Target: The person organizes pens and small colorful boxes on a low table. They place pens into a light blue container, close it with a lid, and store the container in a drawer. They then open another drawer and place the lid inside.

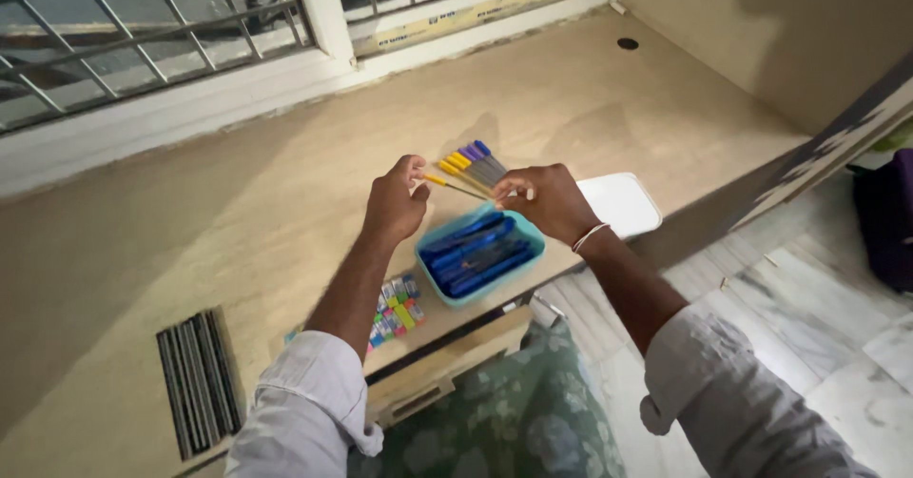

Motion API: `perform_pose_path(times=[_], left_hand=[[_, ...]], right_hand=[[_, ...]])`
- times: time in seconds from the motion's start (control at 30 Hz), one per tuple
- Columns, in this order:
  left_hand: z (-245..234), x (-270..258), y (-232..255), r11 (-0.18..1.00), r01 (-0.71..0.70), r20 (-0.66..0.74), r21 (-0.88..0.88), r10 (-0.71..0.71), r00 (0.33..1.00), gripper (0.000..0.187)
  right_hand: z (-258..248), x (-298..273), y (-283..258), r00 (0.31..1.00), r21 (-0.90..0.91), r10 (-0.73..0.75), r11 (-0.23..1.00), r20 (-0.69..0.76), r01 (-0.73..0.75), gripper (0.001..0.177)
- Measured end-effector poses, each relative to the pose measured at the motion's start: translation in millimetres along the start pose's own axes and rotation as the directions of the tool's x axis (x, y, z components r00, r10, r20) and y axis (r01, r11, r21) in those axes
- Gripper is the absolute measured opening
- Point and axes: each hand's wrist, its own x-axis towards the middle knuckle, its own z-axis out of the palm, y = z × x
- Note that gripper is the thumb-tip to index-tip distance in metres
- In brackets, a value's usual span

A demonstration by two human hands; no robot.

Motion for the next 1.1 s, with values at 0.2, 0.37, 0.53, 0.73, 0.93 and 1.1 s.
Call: perform_pose_path(times=[0.2, 0.37, 0.53, 0.73, 0.93, 1.1], left_hand=[[-11, -36, 22, 0.999, -0.031, -0.04, 0.026, 0.032, 0.999, 0.037], [-26, -74, 42, 0.998, -0.055, -0.088, -0.013, 0.053, 0.995, 0.038], [-31, -114, 57, 0.993, -0.082, -0.152, -0.08, 0.069, 0.986, 0.039], [-26, -145, 73, 0.994, -0.01, -0.157, -0.106, -0.007, 0.988, 0.041], [-16, -167, 84, 1.0, -0.018, -0.221, 0.003, 0.018, 0.975, 0.042], [-13, -178, 88, 0.997, -0.053, -0.204, 0.051, 0.063, 0.977, 0.041]], right_hand=[[-2, -19, -8, 0.997, 0.081, 0.072, 0.994, -0.012, -0.07, 0.018], [2, -34, -9, 0.991, 0.026, 0.133, 0.991, -0.005, -0.133, 0.016], [11, -41, -3, 0.989, 0.055, 0.15, 0.987, -0.004, -0.15, 0.015], [15, -43, -1, 0.986, 0.059, 0.163, 0.985, -0.018, -0.161, 0.015], [12, -43, -5, 0.984, 0.046, 0.174, 0.984, -0.037, -0.172, 0.015], [8, -47, -11, 0.979, 0.008, 0.2, 0.98, -0.033, -0.2, 0.014]])
